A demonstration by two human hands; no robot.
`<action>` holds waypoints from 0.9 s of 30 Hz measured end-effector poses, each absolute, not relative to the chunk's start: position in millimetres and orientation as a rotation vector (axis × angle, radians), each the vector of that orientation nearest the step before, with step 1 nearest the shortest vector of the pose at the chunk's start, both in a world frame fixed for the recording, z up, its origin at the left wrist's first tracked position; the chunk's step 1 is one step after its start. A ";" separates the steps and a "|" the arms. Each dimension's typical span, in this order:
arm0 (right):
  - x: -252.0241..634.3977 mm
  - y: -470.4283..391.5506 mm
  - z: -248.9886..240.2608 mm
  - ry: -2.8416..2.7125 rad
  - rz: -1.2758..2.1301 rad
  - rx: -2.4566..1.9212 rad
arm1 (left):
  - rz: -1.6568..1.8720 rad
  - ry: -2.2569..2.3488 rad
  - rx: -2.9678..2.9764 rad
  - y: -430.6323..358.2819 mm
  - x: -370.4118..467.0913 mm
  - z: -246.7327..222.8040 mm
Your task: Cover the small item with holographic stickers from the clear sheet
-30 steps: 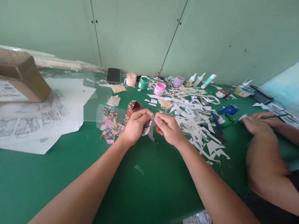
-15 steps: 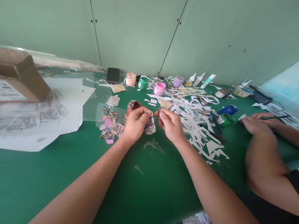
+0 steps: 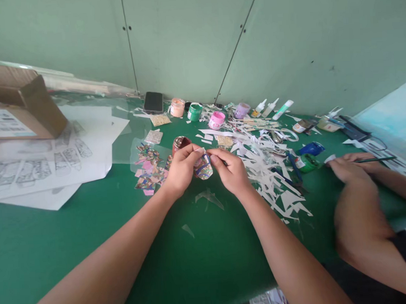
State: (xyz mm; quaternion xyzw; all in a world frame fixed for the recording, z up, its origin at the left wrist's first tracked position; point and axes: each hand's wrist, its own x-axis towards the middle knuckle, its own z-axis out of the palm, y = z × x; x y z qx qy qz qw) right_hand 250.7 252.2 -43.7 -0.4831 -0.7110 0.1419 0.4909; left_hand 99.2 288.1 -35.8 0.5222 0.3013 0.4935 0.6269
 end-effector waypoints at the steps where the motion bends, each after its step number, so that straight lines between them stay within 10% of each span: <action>1: 251.4 252.8 -44.5 -1.732 0.329 -1.174 | 1.126 0.685 1.169 288.1 99.6 -36.0; 27: 255.9 254.1 -46.3 -1.720 0.362 -1.146 | 1.006 0.638 1.111 284.5 99.7 -32.9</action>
